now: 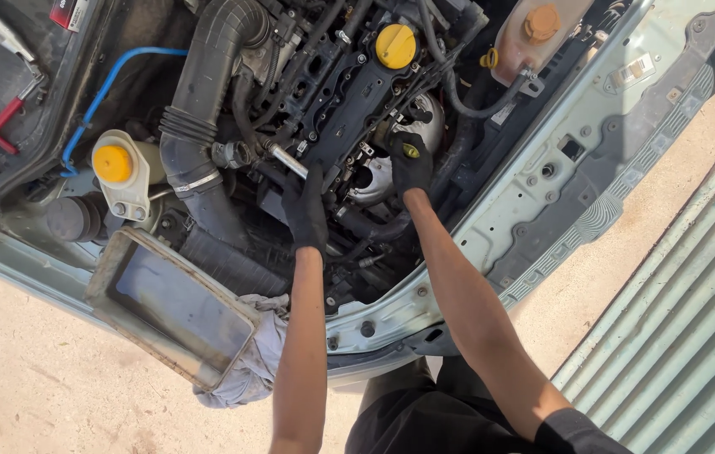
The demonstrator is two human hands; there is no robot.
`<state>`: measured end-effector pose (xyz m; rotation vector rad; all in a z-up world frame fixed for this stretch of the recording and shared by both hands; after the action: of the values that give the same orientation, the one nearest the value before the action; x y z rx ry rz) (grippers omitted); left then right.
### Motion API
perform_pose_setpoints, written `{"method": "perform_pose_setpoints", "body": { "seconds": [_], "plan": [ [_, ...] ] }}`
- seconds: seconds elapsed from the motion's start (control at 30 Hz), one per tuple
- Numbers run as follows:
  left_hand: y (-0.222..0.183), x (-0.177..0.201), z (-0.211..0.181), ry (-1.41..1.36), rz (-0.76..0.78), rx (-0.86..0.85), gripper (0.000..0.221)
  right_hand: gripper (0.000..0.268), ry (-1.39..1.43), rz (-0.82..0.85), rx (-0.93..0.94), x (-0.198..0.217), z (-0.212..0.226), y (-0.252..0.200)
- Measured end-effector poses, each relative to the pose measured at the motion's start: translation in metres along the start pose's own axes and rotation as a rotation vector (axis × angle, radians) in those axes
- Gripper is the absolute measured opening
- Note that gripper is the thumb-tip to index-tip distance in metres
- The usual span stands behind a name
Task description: Cleaning car engine components and a metal tube using a brush and a cloth
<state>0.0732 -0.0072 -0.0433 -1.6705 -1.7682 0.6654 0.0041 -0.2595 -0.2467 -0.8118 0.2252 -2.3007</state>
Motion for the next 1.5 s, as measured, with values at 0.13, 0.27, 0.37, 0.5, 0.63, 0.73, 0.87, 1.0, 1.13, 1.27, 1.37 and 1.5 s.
{"method": "perform_pose_setpoints", "body": {
  "seconds": [0.13, 0.27, 0.37, 0.5, 0.63, 0.73, 0.87, 1.0, 1.13, 1.27, 1.37, 1.5],
  "plan": [
    [0.011, 0.006, 0.016, 0.000, -0.025, -0.013, 0.035, 0.029, -0.016, -0.088, -0.047, 0.008, -0.016, 0.005],
    [0.017, 0.012, 0.026, -0.044, -0.079, -0.001, 0.031, 0.031, 0.017, 0.073, -0.042, -0.003, -0.051, 0.019],
    [0.012, 0.007, 0.020, -0.040, -0.040, -0.005, 0.032, 0.038, -0.109, 0.159, 0.030, 0.007, -0.068, 0.027],
    [0.009, 0.009, 0.034, -0.027, 0.029, 0.035, 0.035, 0.038, 0.044, -0.105, -0.051, 0.060, -0.008, -0.049],
    [0.009, 0.007, 0.026, -0.042, 0.040, 0.045, 0.041, 0.023, 0.207, -0.229, 0.036, 0.099, 0.010, -0.077],
    [-0.003, 0.008, 0.026, -0.064, 0.021, 0.074, 0.044, 0.021, 0.262, -0.290, 0.096, 0.136, 0.050, -0.107],
    [0.032, 0.010, 0.070, -0.033, 0.034, 0.075, 0.044, 0.034, 0.898, -0.316, -0.098, 0.125, 0.038, -0.066],
    [0.011, 0.006, 0.062, 0.047, 0.062, 0.132, 0.054, 0.039, 1.206, -0.149, -0.278, 0.063, 0.054, -0.027],
    [-0.001, 0.004, 0.080, -0.030, 0.046, 0.148, 0.054, 0.024, 1.233, 0.096, -0.279, 0.017, 0.114, -0.019],
    [0.015, -0.001, 0.103, -0.055, 0.075, 0.127, 0.053, 0.020, 0.871, 0.255, -0.117, -0.004, 0.133, 0.001],
    [0.025, -0.004, 0.115, -0.062, 0.074, 0.139, 0.052, 0.028, 0.793, 0.207, -0.090, -0.009, 0.142, 0.010],
    [0.004, -0.003, 0.090, -0.322, 0.121, 0.140, 0.023, 0.012, 0.725, 0.128, -0.025, -0.004, 0.172, -0.001]
  ]
}}
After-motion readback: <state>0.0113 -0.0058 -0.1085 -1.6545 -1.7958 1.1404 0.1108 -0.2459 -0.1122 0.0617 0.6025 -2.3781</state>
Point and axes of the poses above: each hand's wrist, its own y-axis towards the middle knuckle, its own x-axis out of the back of the hand, z = x × y, the point moved 8 cm from there along y, towards the middle knuckle, and after that the axes turned 10 degrees about x, right-handed, at the moved point
